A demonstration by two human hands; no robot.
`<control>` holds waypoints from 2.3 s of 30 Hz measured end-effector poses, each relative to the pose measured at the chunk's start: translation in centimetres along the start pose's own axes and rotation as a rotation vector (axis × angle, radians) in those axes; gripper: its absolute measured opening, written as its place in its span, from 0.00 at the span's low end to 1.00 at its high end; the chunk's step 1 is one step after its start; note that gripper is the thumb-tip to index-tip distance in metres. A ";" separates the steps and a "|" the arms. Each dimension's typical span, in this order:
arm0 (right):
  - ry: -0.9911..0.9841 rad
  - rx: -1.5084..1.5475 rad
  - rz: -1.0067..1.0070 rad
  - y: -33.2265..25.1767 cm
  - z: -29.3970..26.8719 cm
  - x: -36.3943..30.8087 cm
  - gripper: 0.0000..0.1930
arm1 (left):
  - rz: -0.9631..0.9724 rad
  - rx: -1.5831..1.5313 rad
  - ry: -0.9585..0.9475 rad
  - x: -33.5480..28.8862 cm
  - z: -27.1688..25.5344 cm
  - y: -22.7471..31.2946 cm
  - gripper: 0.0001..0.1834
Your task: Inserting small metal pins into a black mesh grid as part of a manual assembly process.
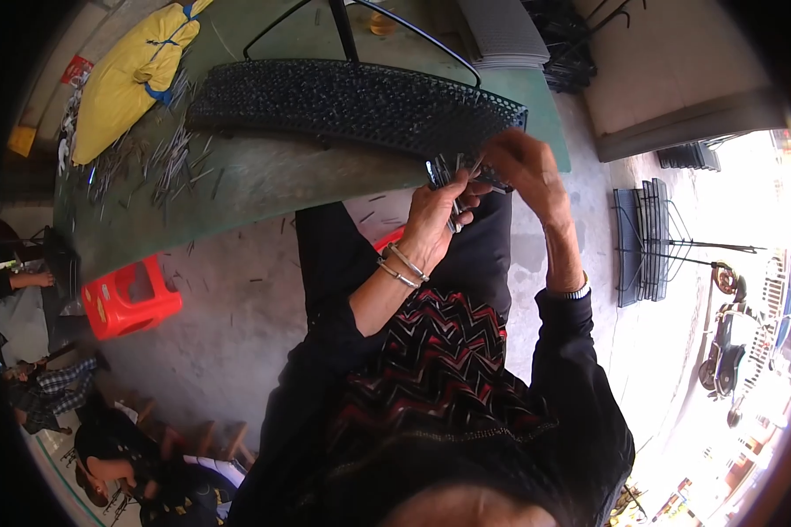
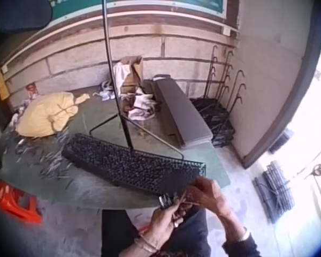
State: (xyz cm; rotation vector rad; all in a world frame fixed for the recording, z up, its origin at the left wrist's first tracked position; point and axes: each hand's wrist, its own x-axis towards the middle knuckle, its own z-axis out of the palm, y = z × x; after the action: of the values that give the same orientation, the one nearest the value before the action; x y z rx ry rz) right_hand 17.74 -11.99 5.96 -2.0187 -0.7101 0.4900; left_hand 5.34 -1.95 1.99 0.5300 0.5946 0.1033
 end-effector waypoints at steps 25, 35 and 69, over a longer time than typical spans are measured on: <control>-0.144 -0.048 -0.095 0.2 0.7 -0.4 0.11 | 0.011 0.014 -0.053 0.2 -1.3 -0.2 0.12; 0.330 -0.140 -0.151 -0.9 1.2 1.6 0.06 | 0.027 0.036 0.012 0.2 -0.8 0.2 0.12; 0.435 -0.236 -0.267 -0.8 2.1 2.8 0.06 | -0.023 -0.010 -0.017 0.2 -1.8 0.2 0.14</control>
State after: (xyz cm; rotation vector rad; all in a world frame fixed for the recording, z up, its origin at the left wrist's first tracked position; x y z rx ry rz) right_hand 18.39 -8.48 5.36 -2.1058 -0.7729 -0.1962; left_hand 4.54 -0.94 0.66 0.5136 0.5830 0.0800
